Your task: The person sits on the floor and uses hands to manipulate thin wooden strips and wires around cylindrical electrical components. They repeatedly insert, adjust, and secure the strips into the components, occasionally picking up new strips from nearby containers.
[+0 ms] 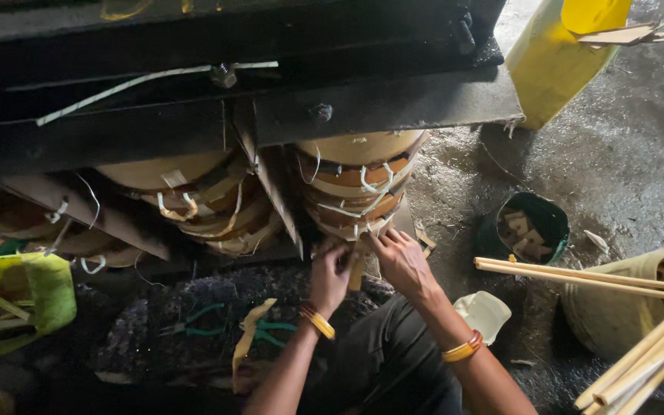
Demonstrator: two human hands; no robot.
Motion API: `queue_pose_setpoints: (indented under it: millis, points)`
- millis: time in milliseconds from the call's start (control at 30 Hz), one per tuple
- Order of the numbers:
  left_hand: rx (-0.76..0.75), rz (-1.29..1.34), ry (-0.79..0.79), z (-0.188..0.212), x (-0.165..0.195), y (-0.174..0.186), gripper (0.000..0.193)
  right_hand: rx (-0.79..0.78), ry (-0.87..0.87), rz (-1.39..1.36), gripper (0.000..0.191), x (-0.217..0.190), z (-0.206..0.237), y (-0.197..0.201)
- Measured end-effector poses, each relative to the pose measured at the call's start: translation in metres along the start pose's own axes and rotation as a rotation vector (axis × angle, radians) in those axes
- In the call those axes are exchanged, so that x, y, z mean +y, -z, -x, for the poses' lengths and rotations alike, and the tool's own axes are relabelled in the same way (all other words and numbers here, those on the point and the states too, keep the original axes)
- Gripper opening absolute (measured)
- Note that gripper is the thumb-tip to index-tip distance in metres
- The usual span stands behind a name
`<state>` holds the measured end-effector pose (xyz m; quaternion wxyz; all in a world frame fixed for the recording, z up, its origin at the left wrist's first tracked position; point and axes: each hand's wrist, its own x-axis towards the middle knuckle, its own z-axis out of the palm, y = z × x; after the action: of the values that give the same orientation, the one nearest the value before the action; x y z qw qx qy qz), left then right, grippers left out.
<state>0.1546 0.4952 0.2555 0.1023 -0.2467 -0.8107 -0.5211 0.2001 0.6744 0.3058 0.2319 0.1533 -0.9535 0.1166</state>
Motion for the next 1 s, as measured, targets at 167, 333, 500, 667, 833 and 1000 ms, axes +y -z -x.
queue_pose_setpoints:
  millis: [167, 333, 500, 667, 833, 1000]
  points:
    - [-0.145, 0.390, 0.452, -0.011, -0.007, -0.017, 0.031, 0.021, 0.034, 0.005, 0.040, 0.001, -0.006, -0.002]
    - [0.053, 0.694, 0.710, -0.021, -0.008, -0.025, 0.034, 0.080, -0.074, -0.103, 0.033, 0.006, -0.007, -0.018]
    - [-0.092, 0.952, 0.384, -0.022, -0.014, -0.036, 0.038, 0.020, -0.272, -0.260, 0.034, 0.019, -0.006, -0.020]
    - [0.136, 0.949, 0.559, -0.023, -0.023, -0.063, 0.024, 0.204, -0.515, -0.428, 0.012, 0.008, -0.012, -0.015]
    - [0.278, 0.757, 0.717, -0.031, -0.016, -0.085, 0.015, 0.389, -0.383, -0.156, 0.021, -0.013, -0.007, -0.020]
    - [0.337, 0.542, 0.438, -0.024, 0.007, -0.071, 0.019, 0.280, -0.214, 0.019, 0.039, -0.011, -0.001, -0.032]
